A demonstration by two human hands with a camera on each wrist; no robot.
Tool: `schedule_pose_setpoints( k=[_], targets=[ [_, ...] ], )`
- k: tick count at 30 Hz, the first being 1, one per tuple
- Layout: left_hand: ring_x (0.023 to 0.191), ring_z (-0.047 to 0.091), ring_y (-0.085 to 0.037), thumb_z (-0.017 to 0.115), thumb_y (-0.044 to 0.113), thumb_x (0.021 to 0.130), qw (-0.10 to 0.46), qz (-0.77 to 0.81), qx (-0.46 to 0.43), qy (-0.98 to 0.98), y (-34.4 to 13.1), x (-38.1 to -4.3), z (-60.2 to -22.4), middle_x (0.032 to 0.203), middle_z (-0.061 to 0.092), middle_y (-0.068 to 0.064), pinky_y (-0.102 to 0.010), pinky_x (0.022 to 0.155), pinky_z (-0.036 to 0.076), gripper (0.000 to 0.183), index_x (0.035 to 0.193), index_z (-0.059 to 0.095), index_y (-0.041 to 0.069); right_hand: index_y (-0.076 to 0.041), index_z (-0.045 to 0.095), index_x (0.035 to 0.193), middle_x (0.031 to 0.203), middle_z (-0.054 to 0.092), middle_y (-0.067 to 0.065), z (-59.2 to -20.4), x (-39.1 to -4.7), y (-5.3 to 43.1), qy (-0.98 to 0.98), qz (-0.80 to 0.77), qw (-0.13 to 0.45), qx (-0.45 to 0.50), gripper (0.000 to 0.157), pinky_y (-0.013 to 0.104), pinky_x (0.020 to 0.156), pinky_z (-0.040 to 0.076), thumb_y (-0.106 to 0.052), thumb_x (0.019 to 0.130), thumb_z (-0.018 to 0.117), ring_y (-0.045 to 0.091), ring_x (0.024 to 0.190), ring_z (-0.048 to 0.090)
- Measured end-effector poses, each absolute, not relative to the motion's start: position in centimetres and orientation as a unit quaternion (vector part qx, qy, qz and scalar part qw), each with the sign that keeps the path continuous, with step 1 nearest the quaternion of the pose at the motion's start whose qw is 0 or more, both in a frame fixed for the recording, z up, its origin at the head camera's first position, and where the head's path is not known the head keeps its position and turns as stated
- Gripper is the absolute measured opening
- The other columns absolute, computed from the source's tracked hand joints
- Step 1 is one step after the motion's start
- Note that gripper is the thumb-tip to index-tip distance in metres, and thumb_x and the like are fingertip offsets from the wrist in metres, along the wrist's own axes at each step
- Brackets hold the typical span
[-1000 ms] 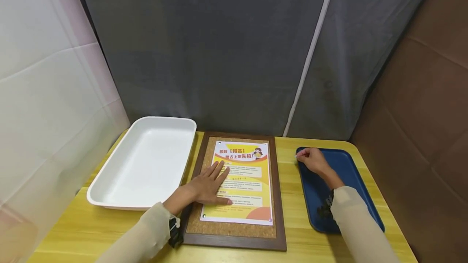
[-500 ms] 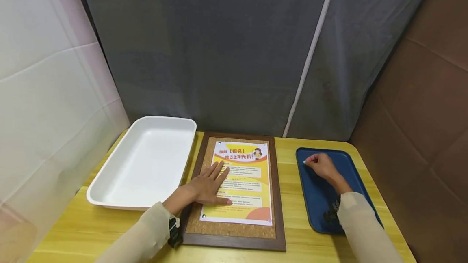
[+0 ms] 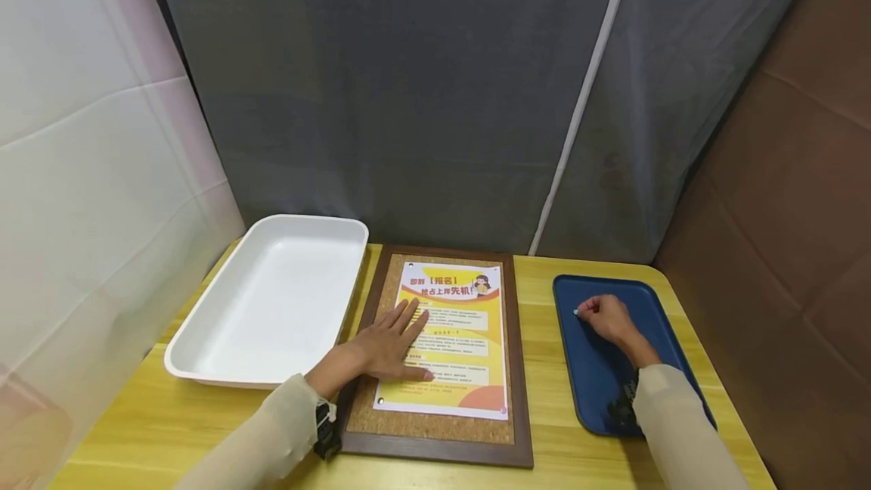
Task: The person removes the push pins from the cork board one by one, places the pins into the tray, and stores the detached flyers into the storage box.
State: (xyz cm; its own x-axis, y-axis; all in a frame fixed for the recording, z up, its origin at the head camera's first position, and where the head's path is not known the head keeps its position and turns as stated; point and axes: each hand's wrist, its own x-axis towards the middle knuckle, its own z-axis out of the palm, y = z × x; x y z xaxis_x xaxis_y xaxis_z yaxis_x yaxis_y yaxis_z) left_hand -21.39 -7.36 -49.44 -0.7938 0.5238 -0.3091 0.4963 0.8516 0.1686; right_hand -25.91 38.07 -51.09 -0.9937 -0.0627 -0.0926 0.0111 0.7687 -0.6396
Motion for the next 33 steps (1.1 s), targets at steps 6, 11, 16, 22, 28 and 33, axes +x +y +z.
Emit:
schedule_pose_setpoints(
  k=[6, 11, 16, 22, 28, 33],
  targets=[
    [0.165, -0.001, -0.031, 0.054, 0.082, 0.093, 0.172, 0.036, 0.27, 0.947, -7.3, -21.6, -49.4, 0.179, -0.001, -0.011, -0.048, 0.132, 0.012, 0.111, 0.173, 0.011, 0.017, 0.005, 0.072, 0.102, 0.099, 0.07, 0.017, -51.0, -26.0, 38.1, 0.943, -0.329, 0.056, -0.006, 0.016, 0.035, 0.076, 0.048, -0.006, 0.106, 0.061, 0.027, 0.087, 0.059],
    [0.165, -0.001, -0.031, 0.054, 0.082, 0.093, 0.175, 0.037, 0.27, 0.946, -7.3, -21.6, -49.4, 0.179, -0.001, -0.012, -0.048, 0.132, 0.012, 0.111, 0.173, 0.011, 0.017, 0.006, 0.072, 0.103, 0.098, 0.07, 0.016, -51.0, -25.9, 38.1, 0.943, -0.329, 0.056, 0.003, 0.015, 0.035, 0.075, 0.048, -0.005, 0.105, 0.061, 0.028, 0.087, 0.059],
    [0.165, 0.0, -0.032, 0.055, 0.081, 0.093, 0.173, 0.037, 0.273, 0.946, -7.3, -21.5, -49.3, 0.179, -0.001, -0.012, -0.048, 0.132, 0.012, 0.111, 0.173, 0.012, 0.017, 0.006, 0.072, 0.105, 0.099, 0.071, 0.016, -51.1, -25.9, 37.9, 0.943, -0.329, 0.042, -0.004, 0.015, 0.034, 0.075, 0.049, -0.006, 0.105, 0.063, 0.026, 0.087, 0.059],
    [0.165, 0.0, -0.032, 0.056, 0.081, 0.092, 0.172, 0.046, 0.271, 0.946, -7.4, -21.4, -49.5, 0.179, 0.0, -0.013, -0.049, 0.132, 0.012, 0.112, 0.172, 0.013, 0.016, 0.004, 0.073, 0.106, 0.098, 0.073, 0.016, -50.5, -26.0, 36.7, 0.943, -0.331, 0.018, -0.031, 0.016, 0.031, 0.072, 0.05, -0.01, 0.105, 0.065, 0.022, 0.083, 0.06],
    [0.165, 0.0, -0.032, 0.056, 0.082, 0.092, 0.168, 0.048, 0.273, 0.946, -7.4, -21.4, -49.6, 0.179, 0.0, -0.012, -0.049, 0.132, 0.012, 0.112, 0.172, 0.013, 0.016, 0.004, 0.074, 0.109, 0.102, 0.074, 0.016, -50.0, -26.7, 34.8, 0.941, -0.333, 0.008, -0.058, 0.017, 0.033, 0.073, 0.053, -0.011, 0.105, 0.066, 0.021, 0.084, 0.064],
    [0.165, 0.001, -0.032, 0.056, 0.081, 0.092, 0.168, 0.046, 0.273, 0.946, -7.4, -21.4, -49.5, 0.179, 0.0, -0.013, -0.049, 0.132, 0.012, 0.112, 0.172, 0.013, 0.016, 0.004, 0.073, 0.112, 0.105, 0.074, 0.016, -49.6, -27.5, 32.9, 0.936, -0.342, 0.004, -0.079, 0.017, 0.034, 0.076, 0.055, -0.01, 0.105, 0.066, 0.023, 0.09, 0.067]
  ],
)
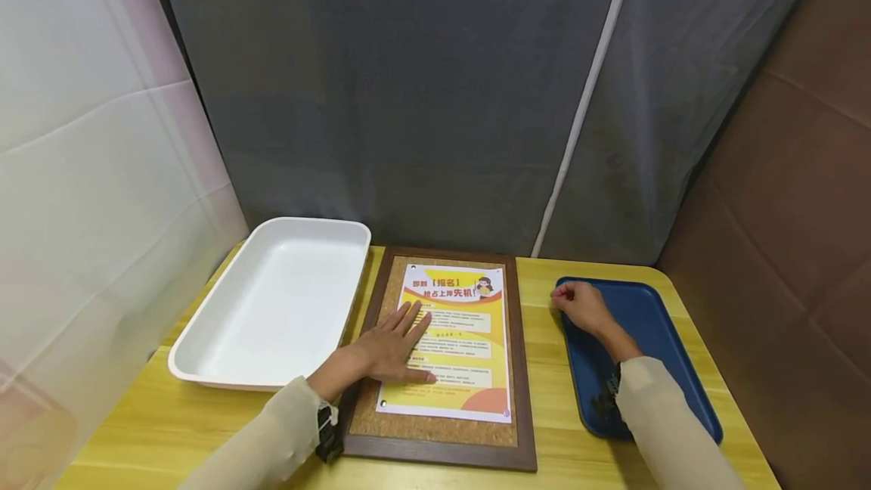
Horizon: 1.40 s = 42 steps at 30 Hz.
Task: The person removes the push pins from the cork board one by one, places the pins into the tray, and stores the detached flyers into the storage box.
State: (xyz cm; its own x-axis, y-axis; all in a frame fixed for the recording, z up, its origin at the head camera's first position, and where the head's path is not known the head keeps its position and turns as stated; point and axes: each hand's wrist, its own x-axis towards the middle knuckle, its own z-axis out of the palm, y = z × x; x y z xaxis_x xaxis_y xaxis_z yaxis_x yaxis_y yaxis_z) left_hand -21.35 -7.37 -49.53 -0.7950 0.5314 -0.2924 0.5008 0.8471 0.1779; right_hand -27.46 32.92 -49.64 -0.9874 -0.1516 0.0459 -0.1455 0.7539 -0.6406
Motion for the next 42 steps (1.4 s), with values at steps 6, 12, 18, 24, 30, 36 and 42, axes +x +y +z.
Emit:
schedule_pose_setpoints(
  k=[6, 12, 18, 24, 30, 36, 42],
  targets=[
    [0.165, 0.001, -0.031, 0.056, 0.082, 0.092, 0.167, 0.041, 0.27, 0.947, -7.4, -21.4, -49.7, 0.179, 0.0, -0.012, -0.049, 0.132, 0.013, 0.111, 0.172, 0.013, 0.018, 0.006, 0.073, 0.113, 0.104, 0.074, 0.017, -49.2, -28.8, 30.2, 0.925, -0.363, -0.003, -0.108, 0.019, 0.03, 0.071, 0.053, -0.01, 0.106, 0.065, 0.023, 0.089, 0.067],
    [0.165, 0.001, -0.032, 0.055, 0.081, 0.093, 0.164, 0.041, 0.274, 0.947, -7.3, -21.3, -49.8, 0.179, 0.0, -0.012, -0.049, 0.132, 0.013, 0.111, 0.172, 0.013, 0.017, 0.005, 0.073, 0.113, 0.102, 0.072, 0.015, -48.8, -29.8, 27.0, 0.919, -0.378, 0.013, -0.114, 0.018, 0.03, 0.073, 0.053, -0.01, 0.106, 0.065, 0.023, 0.089, 0.065],
    [0.165, 0.0, -0.032, 0.054, 0.082, 0.093, 0.163, 0.037, 0.272, 0.948, -7.3, -21.3, -49.9, 0.179, -0.001, -0.012, -0.049, 0.132, 0.012, 0.111, 0.173, 0.012, 0.017, 0.004, 0.072, 0.111, 0.099, 0.071, 0.014, -48.3, -30.7, 23.5, 0.916, -0.383, 0.024, -0.115, 0.015, 0.027, 0.07, 0.05, -0.008, 0.104, 0.066, 0.022, 0.086, 0.061],
    [0.165, 0.001, -0.031, 0.054, 0.083, 0.092, 0.161, 0.036, 0.27, 0.949, -7.1, -21.4, -49.9, 0.179, 0.0, -0.011, -0.048, 0.132, 0.013, 0.112, 0.173, 0.013, 0.018, 0.006, 0.072, 0.113, 0.098, 0.07, 0.015, -47.5, -31.5, 20.7, 0.909, -0.392, 0.044, -0.138, 0.016, 0.033, 0.068, 0.058, -0.007, 0.104, 0.066, 0.028, 0.085, 0.065],
    [0.165, 0.001, -0.03, 0.055, 0.083, 0.091, 0.167, 0.038, 0.271, 0.947, -7.2, -21.3, -49.7, 0.179, 0.001, -0.01, -0.047, 0.132, 0.013, 0.112, 0.173, 0.013, 0.019, 0.006, 0.073, 0.117, 0.098, 0.07, 0.012, -47.2, -31.9, 18.1, 0.909, -0.389, 0.048, -0.139, 0.02, 0.033, 0.074, 0.055, -0.008, 0.103, 0.068, 0.024, 0.085, 0.061],
    [0.165, 0.003, -0.029, 0.058, 0.081, 0.091, 0.168, 0.036, 0.267, 0.948, -7.4, -21.2, -49.3, 0.179, 0.004, -0.01, -0.048, 0.132, 0.014, 0.112, 0.172, 0.015, 0.017, 0.004, 0.074, 0.12, 0.104, 0.072, 0.012, -47.2, -32.1, 16.2, 0.913, -0.377, 0.051, -0.15, 0.022, 0.031, 0.081, 0.052, -0.011, 0.104, 0.067, 0.022, 0.089, 0.061],
    [0.165, 0.004, -0.029, 0.057, 0.081, 0.092, 0.167, 0.04, 0.266, 0.948, -7.6, -21.2, -49.2, 0.179, 0.005, -0.011, -0.049, 0.132, 0.014, 0.112, 0.172, 0.015, 0.016, 0.006, 0.073, 0.119, 0.104, 0.073, 0.013, -46.9, -32.5, 14.7, 0.908, -0.383, 0.056, -0.164, 0.022, 0.031, 0.08, 0.053, -0.008, 0.104, 0.067, 0.02, 0.088, 0.063]
  ],
)
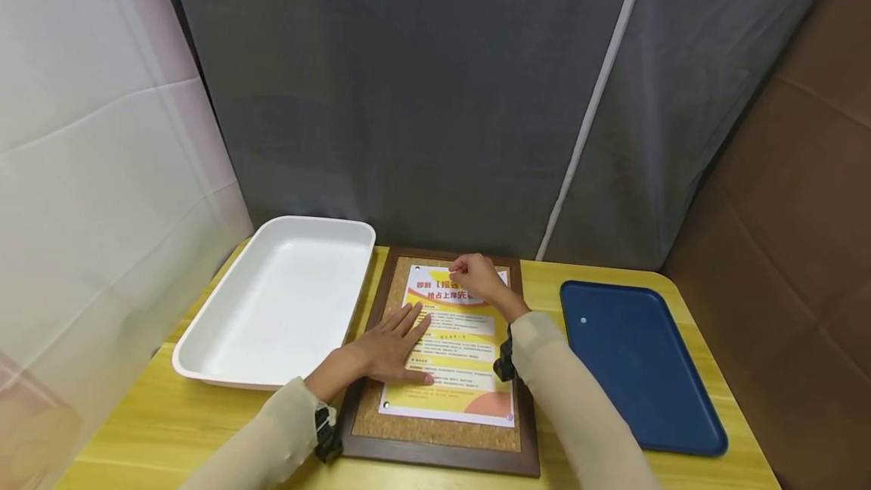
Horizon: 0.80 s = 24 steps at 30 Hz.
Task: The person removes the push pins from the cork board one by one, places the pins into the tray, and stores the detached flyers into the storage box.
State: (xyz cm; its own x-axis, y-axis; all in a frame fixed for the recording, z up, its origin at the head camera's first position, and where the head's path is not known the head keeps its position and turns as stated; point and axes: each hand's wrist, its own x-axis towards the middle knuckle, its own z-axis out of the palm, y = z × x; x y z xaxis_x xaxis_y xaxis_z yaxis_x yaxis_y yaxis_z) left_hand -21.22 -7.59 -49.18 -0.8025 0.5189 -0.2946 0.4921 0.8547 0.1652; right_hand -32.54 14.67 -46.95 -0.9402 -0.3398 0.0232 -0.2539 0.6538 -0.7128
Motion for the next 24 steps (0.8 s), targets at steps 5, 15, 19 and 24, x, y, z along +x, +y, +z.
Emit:
schedule_pose_setpoints(
  k=[5, 15, 19, 24],
  targets=[
    [0.165, 0.005, -0.031, 0.057, 0.081, 0.092, 0.162, 0.039, 0.27, 0.948, -7.8, -21.1, -49.1, 0.179, 0.006, -0.013, -0.049, 0.132, 0.015, 0.111, 0.172, 0.017, 0.015, 0.006, 0.074, 0.119, 0.103, 0.073, 0.014, -47.2, -33.0, 13.7, 0.908, -0.38, 0.055, -0.167, 0.022, 0.031, 0.078, 0.054, -0.007, 0.103, 0.066, 0.019, 0.087, 0.064],
    [0.165, 0.006, -0.031, 0.058, 0.08, 0.092, 0.159, 0.031, 0.275, 0.948, -7.9, -20.8, -49.2, 0.179, 0.006, -0.013, -0.047, 0.132, 0.015, 0.112, 0.172, 0.016, 0.013, 0.008, 0.074, 0.117, 0.103, 0.074, 0.017, -48.3, -33.9, 12.6, 0.901, -0.388, 0.053, -0.187, 0.021, 0.033, 0.079, 0.058, -0.003, 0.101, 0.066, 0.023, 0.09, 0.07],
    [0.165, 0.005, -0.03, 0.057, 0.082, 0.091, 0.159, 0.023, 0.273, 0.948, -7.9, -20.8, -49.3, 0.179, 0.005, -0.012, -0.046, 0.132, 0.015, 0.113, 0.172, 0.015, 0.015, 0.007, 0.074, 0.116, 0.104, 0.074, 0.016, -48.7, -34.0, 12.0, 0.902, -0.387, 0.057, -0.184, 0.02, 0.033, 0.081, 0.059, -0.003, 0.1, 0.067, 0.023, 0.092, 0.07],
    [0.165, 0.005, -0.028, 0.056, 0.083, 0.091, 0.16, 0.019, 0.271, 0.949, -7.9, -20.8, -49.4, 0.179, 0.005, -0.011, -0.045, 0.132, 0.015, 0.113, 0.172, 0.015, 0.016, 0.006, 0.074, 0.113, 0.103, 0.074, 0.016, -49.3, -33.9, 11.3, 0.905, -0.388, 0.047, -0.17, 0.018, 0.035, 0.081, 0.058, -0.004, 0.1, 0.068, 0.024, 0.091, 0.069]
  ],
)
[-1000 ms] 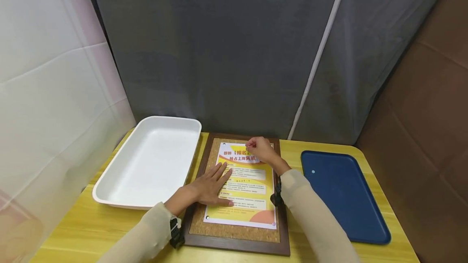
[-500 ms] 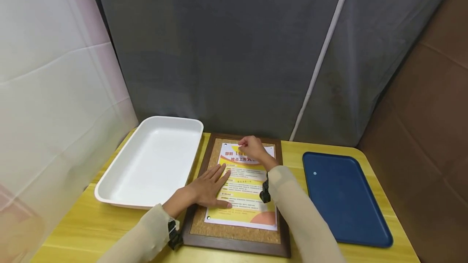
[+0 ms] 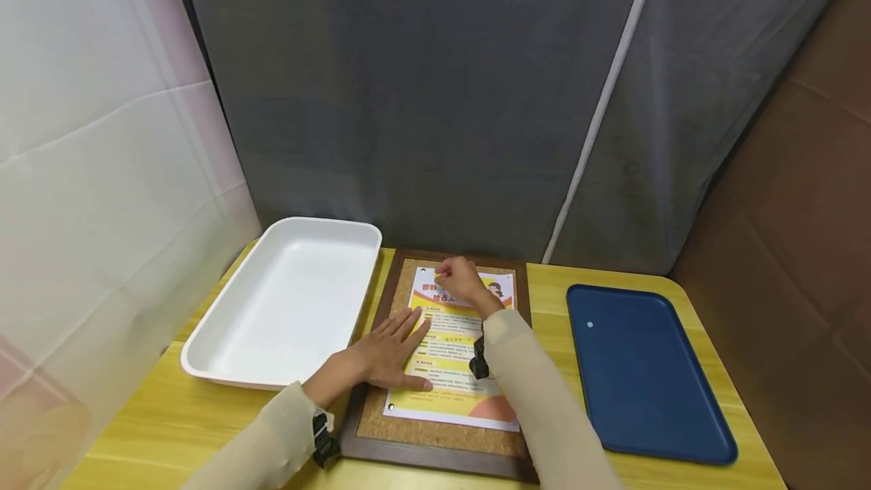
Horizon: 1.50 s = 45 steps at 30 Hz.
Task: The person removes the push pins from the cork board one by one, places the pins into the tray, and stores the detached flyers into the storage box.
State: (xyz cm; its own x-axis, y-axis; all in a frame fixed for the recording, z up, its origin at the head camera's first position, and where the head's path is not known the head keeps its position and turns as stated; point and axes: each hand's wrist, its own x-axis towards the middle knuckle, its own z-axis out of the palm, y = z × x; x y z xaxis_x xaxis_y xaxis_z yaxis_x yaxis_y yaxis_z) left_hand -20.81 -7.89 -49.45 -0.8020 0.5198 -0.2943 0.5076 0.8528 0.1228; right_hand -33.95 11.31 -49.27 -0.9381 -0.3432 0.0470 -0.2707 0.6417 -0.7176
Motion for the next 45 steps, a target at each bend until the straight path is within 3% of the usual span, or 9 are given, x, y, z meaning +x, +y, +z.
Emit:
schedule_pose_setpoints(
  k=[27, 38, 45],
  targets=[
    [0.165, 0.006, -0.027, 0.057, 0.083, 0.09, 0.167, 0.018, 0.267, 0.949, -8.3, -20.5, -49.1, 0.179, 0.004, -0.01, -0.046, 0.132, 0.015, 0.113, 0.172, 0.016, 0.016, 0.007, 0.076, 0.112, 0.093, 0.076, 0.015, -51.2, -34.2, 8.5, 0.895, -0.421, 0.004, -0.149, 0.016, 0.038, 0.079, 0.061, -0.002, 0.101, 0.068, 0.02, 0.077, 0.071],
    [0.165, 0.006, -0.028, 0.057, 0.084, 0.09, 0.166, 0.015, 0.272, 0.948, -8.3, -20.4, -49.2, 0.179, 0.004, -0.01, -0.045, 0.132, 0.015, 0.114, 0.172, 0.016, 0.016, 0.004, 0.078, 0.108, 0.089, 0.074, 0.011, -51.9, -34.7, 8.0, 0.895, -0.432, -0.004, -0.116, 0.013, 0.027, 0.07, 0.053, -0.001, 0.099, 0.071, 0.012, 0.072, 0.062],
    [0.165, 0.004, -0.027, 0.056, 0.084, 0.09, 0.169, 0.015, 0.269, 0.948, -8.3, -20.3, -49.2, 0.179, 0.002, -0.009, -0.045, 0.132, 0.015, 0.114, 0.172, 0.015, 0.017, 0.003, 0.079, 0.106, 0.092, 0.075, 0.012, -52.1, -34.8, 7.8, 0.892, -0.441, -0.007, -0.103, 0.012, 0.028, 0.071, 0.054, -0.001, 0.1, 0.07, 0.014, 0.076, 0.064]
  ],
)
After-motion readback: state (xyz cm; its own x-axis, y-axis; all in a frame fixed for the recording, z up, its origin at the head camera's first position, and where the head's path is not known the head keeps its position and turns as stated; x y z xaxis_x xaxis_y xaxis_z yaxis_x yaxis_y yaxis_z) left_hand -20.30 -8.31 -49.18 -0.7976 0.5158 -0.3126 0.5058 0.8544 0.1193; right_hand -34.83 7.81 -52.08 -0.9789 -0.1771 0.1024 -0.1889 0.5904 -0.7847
